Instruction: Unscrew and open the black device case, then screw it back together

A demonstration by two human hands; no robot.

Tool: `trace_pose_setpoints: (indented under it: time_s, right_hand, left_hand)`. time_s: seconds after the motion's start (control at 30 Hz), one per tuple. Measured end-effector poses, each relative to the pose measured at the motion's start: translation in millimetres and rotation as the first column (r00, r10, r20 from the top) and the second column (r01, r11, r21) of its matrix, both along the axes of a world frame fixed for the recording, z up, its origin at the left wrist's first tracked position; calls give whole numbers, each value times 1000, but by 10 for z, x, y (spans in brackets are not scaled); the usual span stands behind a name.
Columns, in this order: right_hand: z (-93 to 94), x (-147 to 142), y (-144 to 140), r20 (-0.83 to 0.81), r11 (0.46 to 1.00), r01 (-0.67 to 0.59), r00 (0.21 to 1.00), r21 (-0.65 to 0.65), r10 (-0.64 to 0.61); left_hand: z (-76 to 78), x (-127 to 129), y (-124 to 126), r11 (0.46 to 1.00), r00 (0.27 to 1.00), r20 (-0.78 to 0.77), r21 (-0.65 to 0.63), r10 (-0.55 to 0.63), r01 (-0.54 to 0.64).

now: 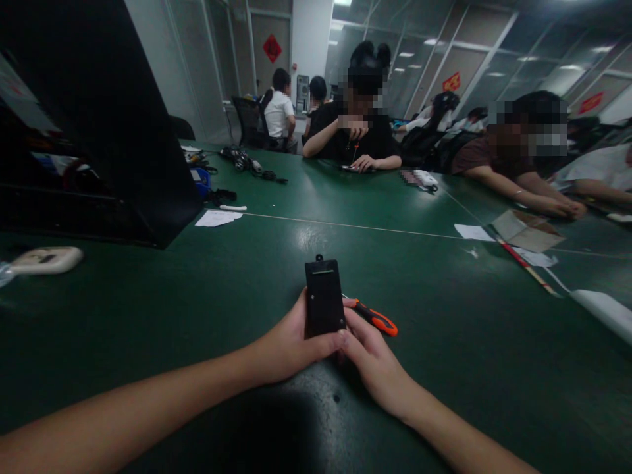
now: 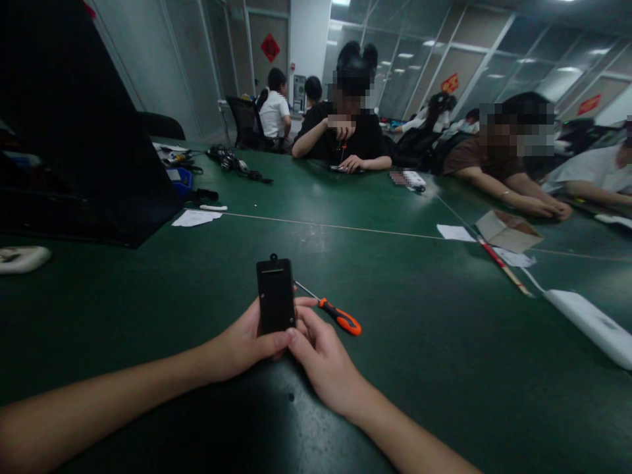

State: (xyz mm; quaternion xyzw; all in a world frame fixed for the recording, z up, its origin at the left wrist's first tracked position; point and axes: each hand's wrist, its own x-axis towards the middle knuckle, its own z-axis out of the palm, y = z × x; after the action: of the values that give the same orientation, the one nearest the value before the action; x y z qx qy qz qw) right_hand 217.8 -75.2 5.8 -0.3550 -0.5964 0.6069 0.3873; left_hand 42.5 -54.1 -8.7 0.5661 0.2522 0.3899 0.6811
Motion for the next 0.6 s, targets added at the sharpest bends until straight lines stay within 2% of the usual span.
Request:
trace_pose_setpoints:
  time_s: [0.1, 0.27, 0.37, 0.4, 0.43, 0.47, 0.5, 0.53, 0.57, 0.6]
  right_hand:
    - [-6, -13, 13, 15, 1000, -9, 1000, 9, 9]
    - [-75, -31, 15, 46, 996, 28, 998, 89, -32]
    - [-70, 44, -4, 237, 975, 29, 968, 220, -82]
    - [-53, 95, -6, 334, 949, 2, 936, 316, -113]
    - [-29, 155, -2, 433, 898, -46, 886, 438, -166]
    - [-1, 220, 8, 519, 818, -110, 817, 565, -249]
    - [27, 287, 26, 581, 715, -187, 731, 674, -357]
    - [52, 351, 52, 614, 627, -244, 627, 740, -480]
    - [70, 407, 84, 630, 580, -283, 521, 764, -576]
    - [79, 454, 120, 646, 573, -302, 424, 761, -634]
  left_hand:
    - [8, -8, -11, 1000, 999, -38, 16, 7, -6]
    - [18, -2, -11, 1000, 1000, 14, 18, 12, -13]
    - [20, -2, 9, 1000, 999, 44, 5, 30, -31]
    - [19, -3, 22, 999, 997, 56, 0, 51, -51]
    - [18, -3, 39, 997, 994, 68, -13, 81, -81]
    - [16, -2, 58, 993, 991, 73, -46, 114, -111]
    - [15, -1, 81, 987, 985, 112, -102, 132, -121]
    - [15, -1, 104, 976, 974, 158, -171, 159, -132]
    - [15, -1, 127, 963, 965, 194, -234, 179, -131]
    - [15, -2, 148, 950, 954, 225, -283, 197, -130]
